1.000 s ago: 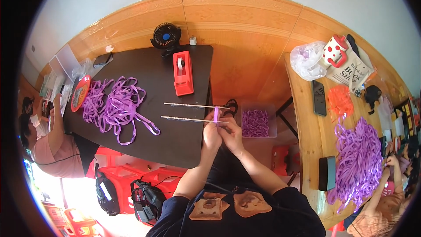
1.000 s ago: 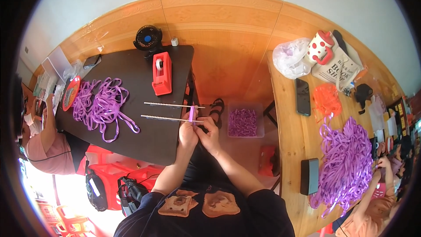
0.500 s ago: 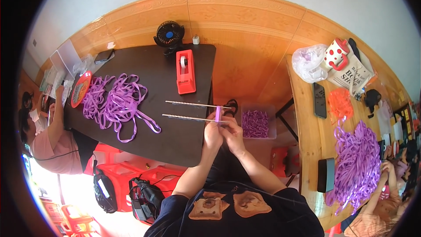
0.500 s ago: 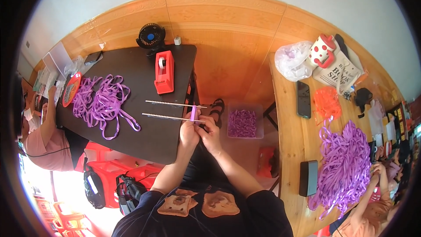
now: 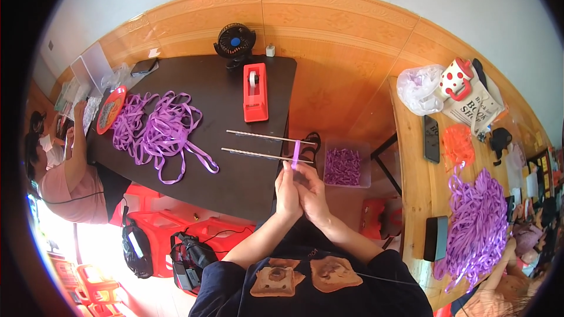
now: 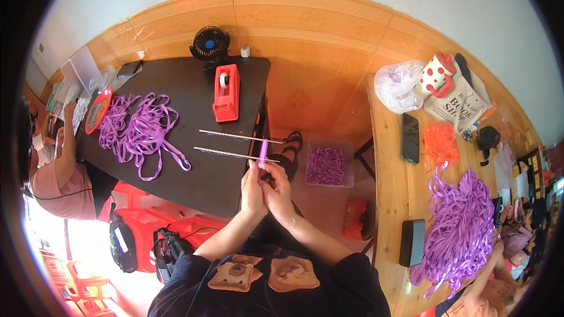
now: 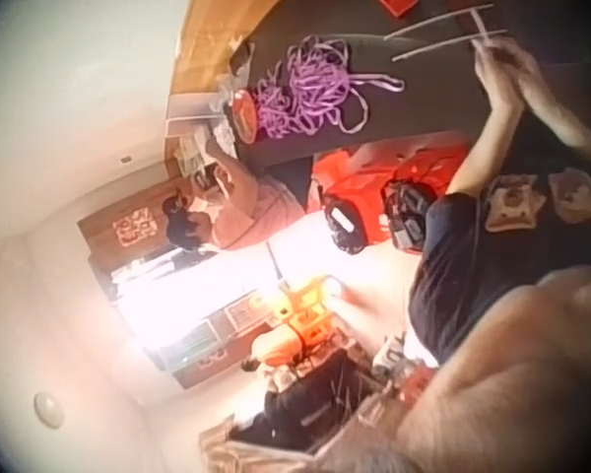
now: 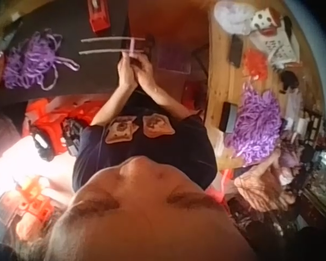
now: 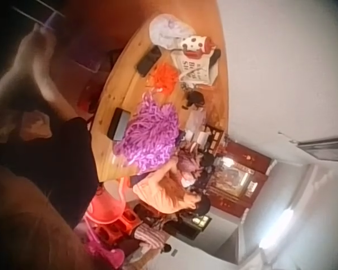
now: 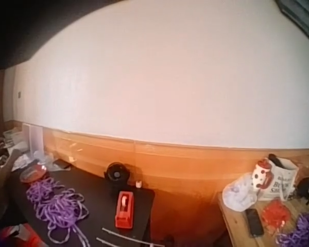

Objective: Wrapping purple ribbon around metal rods to create a decorative item.

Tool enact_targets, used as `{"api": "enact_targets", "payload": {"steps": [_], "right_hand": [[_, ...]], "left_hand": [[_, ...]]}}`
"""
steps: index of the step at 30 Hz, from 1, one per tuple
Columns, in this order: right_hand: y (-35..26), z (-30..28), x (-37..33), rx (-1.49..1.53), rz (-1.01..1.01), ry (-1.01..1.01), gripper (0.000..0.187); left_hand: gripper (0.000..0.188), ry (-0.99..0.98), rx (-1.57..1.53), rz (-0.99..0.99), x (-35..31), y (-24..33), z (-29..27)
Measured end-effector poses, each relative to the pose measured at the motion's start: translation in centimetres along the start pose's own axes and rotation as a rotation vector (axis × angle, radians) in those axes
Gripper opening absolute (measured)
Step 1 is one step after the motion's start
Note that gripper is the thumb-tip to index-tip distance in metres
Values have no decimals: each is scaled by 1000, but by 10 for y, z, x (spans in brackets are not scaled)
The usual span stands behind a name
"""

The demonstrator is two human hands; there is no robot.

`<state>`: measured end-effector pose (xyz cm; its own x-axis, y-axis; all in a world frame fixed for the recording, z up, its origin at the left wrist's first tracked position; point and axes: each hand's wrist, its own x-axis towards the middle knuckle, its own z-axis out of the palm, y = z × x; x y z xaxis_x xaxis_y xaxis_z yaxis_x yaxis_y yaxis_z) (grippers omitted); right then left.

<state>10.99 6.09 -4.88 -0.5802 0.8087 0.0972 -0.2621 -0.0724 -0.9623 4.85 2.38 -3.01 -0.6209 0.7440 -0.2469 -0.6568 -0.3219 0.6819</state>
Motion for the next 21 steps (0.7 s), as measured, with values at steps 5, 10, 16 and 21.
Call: {"api": "enact_targets", "payload": {"steps": [5,10,16,21], "right_hand": [[-8,4,-3,80,56,9,39],[-12,4,-3,112,133,-27,43],[-11,6,-9,-97,11,2,47],[-18,7,-15,-151,-46,12,43]], "left_hand": [[39,59,49,-130,6,10,-2],[36,25,10,-211,12,20,-4],[35,38,3,-301,2,39,11],[35,6,35,-263,0,41,11]]}}
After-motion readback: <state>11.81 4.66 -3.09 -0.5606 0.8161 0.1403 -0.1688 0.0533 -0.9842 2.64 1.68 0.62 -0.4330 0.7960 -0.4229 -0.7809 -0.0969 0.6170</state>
